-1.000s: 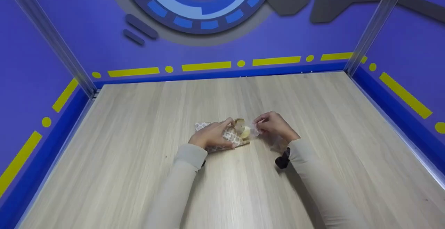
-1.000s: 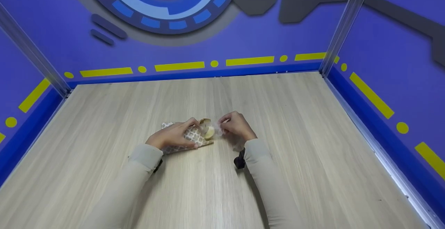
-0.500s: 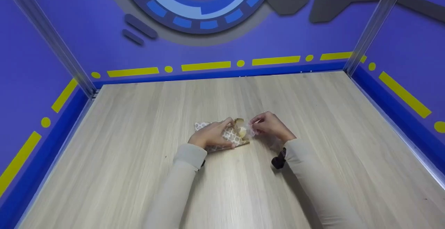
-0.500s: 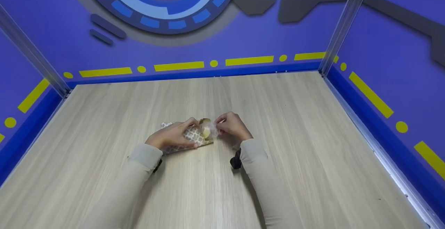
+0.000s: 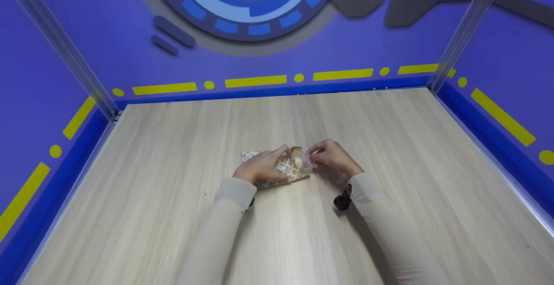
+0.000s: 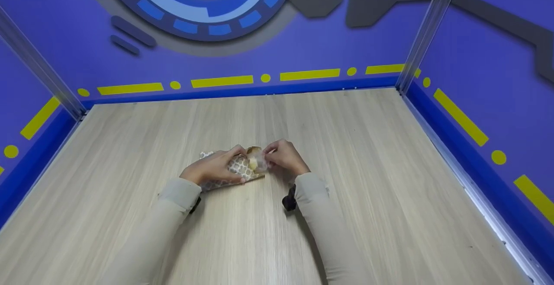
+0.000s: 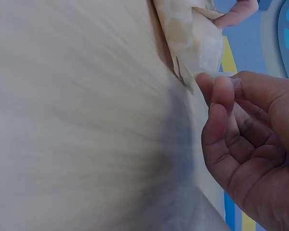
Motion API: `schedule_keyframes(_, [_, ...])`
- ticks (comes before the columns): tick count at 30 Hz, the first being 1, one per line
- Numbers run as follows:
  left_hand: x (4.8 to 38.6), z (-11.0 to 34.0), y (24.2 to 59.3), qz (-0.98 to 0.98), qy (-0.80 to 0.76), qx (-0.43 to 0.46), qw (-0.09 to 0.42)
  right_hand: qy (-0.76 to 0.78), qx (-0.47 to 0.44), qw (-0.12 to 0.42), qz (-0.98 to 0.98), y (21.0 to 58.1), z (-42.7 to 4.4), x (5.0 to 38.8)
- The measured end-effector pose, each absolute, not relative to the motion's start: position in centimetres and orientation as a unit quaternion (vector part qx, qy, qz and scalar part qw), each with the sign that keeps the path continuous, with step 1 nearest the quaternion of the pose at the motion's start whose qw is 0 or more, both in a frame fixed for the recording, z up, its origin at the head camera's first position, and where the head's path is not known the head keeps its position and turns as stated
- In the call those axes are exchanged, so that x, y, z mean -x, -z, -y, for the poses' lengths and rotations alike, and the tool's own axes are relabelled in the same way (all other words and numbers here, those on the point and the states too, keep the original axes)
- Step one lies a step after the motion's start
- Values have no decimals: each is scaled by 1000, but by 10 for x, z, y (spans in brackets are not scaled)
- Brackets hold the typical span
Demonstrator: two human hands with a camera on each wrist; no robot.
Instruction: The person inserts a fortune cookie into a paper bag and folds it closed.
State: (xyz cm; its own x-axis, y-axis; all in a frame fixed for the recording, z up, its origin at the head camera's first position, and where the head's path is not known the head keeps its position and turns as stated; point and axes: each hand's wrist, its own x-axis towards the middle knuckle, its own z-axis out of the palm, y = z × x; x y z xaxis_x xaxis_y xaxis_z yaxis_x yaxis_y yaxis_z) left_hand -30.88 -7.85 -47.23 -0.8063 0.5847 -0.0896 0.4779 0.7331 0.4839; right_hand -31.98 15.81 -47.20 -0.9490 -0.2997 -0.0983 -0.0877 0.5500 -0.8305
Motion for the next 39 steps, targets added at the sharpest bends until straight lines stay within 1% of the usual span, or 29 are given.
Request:
schedule_keyframes(13, [310,79,472,-923,-224,-290,115,462,123,108,-871,476,-152,321])
schedule_keyframes(28, [309,80,472,-923,-223,-293,113,491,122,129,-853,480,-148,319])
schedule_keyframes(39, [309,80,472,-923,-231,-289,109,513,102,144,-840,484,-142,319])
